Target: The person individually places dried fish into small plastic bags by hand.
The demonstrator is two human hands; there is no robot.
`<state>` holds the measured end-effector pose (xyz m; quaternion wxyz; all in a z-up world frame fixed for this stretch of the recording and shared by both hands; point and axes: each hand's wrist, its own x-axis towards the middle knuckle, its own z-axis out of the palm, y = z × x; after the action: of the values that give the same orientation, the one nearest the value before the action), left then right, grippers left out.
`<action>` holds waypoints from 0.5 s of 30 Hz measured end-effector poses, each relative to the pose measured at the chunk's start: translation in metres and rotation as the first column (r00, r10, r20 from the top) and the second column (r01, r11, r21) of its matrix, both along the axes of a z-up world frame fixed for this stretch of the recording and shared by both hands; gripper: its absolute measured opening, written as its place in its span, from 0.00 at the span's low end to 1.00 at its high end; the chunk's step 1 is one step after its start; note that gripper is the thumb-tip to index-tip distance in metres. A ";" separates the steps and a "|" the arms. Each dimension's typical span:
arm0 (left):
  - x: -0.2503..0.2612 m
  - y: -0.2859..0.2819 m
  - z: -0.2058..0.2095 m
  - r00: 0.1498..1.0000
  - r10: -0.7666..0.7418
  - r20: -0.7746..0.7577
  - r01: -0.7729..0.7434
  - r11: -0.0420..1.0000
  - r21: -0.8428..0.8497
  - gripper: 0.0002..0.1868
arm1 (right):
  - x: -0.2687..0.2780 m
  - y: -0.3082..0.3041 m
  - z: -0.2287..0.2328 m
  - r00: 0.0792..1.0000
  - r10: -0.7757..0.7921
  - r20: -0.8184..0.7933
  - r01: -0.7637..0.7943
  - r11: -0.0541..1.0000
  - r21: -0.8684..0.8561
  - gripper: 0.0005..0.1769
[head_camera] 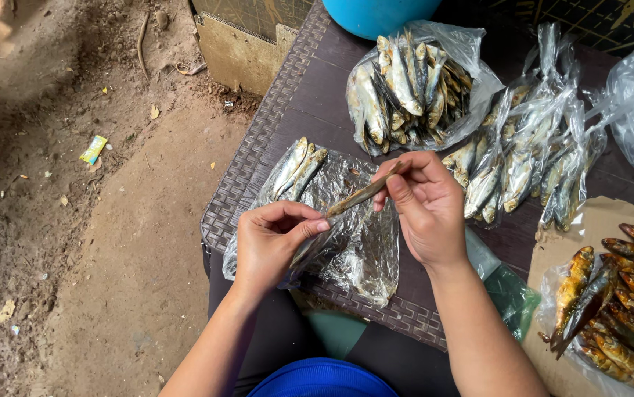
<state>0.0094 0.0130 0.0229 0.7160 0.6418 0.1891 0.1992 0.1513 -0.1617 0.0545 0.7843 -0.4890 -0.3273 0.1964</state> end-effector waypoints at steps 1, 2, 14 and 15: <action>0.001 0.000 0.000 1.000 -0.005 -0.003 0.005 1.000 0.003 0.06 | 0.001 0.000 0.000 1.000 -0.005 -0.003 0.005 1.000 0.003 0.05; 0.001 0.000 -0.001 1.000 -0.017 0.012 0.017 1.000 -0.001 0.06 | 0.003 0.001 0.001 1.000 0.022 -0.004 -0.023 0.998 -0.057 0.06; -0.001 -0.006 0.001 1.000 -0.014 0.015 0.015 0.999 -0.042 0.05 | -0.013 0.006 0.013 0.973 0.135 0.190 -0.051 0.919 -0.391 0.08; -0.002 -0.006 0.002 1.000 -0.010 0.027 0.011 1.000 -0.020 0.05 | -0.014 0.007 0.015 0.956 0.145 0.254 -0.031 0.913 -0.407 0.05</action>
<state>0.0071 0.0068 0.0244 0.7258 0.6329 0.1779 0.2023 0.1373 -0.1552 0.0694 0.6044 -0.6458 -0.4095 0.2234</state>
